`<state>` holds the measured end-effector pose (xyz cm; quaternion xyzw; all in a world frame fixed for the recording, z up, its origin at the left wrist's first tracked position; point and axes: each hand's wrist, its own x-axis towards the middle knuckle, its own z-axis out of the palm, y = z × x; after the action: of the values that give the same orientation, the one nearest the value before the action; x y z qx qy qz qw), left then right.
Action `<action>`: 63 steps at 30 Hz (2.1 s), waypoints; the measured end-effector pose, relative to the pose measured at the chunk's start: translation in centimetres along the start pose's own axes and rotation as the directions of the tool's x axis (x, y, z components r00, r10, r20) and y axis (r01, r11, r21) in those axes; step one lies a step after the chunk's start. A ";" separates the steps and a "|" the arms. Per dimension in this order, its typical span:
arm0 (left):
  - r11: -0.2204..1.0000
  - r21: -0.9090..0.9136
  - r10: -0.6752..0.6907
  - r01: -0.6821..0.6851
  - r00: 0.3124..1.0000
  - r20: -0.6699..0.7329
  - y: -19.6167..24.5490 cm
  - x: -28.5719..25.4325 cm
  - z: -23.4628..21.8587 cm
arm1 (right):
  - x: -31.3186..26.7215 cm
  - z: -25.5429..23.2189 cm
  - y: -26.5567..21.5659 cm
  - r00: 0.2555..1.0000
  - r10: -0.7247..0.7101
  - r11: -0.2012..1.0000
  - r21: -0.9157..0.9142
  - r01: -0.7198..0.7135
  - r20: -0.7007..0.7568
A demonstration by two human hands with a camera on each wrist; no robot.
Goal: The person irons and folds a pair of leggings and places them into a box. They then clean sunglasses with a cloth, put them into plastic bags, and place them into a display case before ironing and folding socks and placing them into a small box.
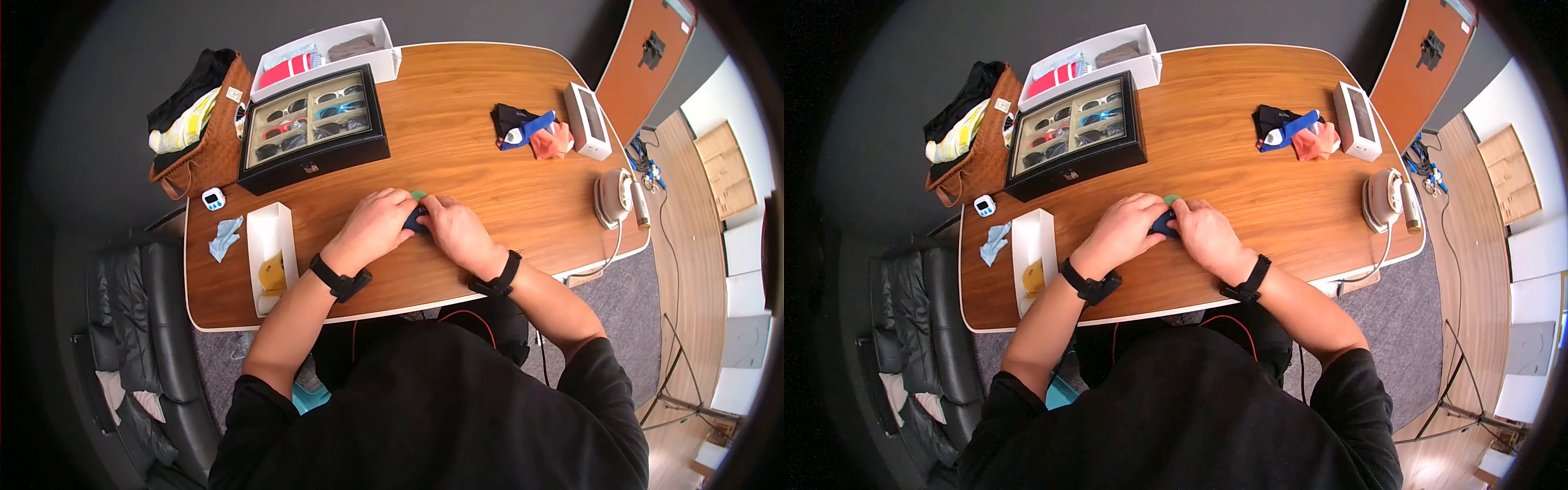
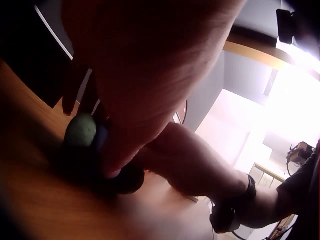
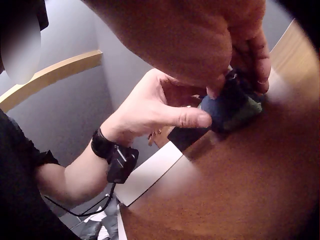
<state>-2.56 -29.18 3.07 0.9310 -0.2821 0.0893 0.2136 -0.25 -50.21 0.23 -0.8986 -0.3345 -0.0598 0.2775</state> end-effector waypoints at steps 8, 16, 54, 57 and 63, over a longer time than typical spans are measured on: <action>0.998 -0.032 -0.048 0.053 0.988 0.145 -1.0 1.1 1.4 | -0.5 0.3 -0.1 0.993 -0.110 0.992 -0.065 0.106 -0.054; 0.982 -0.113 -0.120 0.151 0.964 0.238 0.5 -1.6 0.0 | -2.0 -0.8 -1.7 0.988 -0.141 0.990 0.037 0.139 0.061; 0.953 0.014 -0.301 0.304 0.949 -0.096 3.3 -12.9 -8.7 | 1.5 2.1 -4.6 0.911 -0.322 0.929 -0.101 0.357 0.259; 0.894 -0.013 -0.448 0.448 0.893 -0.038 0.4 -19.4 -13.4 | 3.1 1.7 -6.6 0.934 -0.163 0.987 0.056 0.153 0.318; 0.874 0.079 -0.484 0.479 0.873 0.055 -2.4 -24.8 -11.0 | 9.2 2.2 -9.1 0.851 0.078 0.817 0.456 -0.353 0.520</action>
<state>-22.18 -10.35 4.97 0.9808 -0.0460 0.0081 0.1891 0.89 -38.08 5.24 -0.8038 -0.2880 0.2925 0.4306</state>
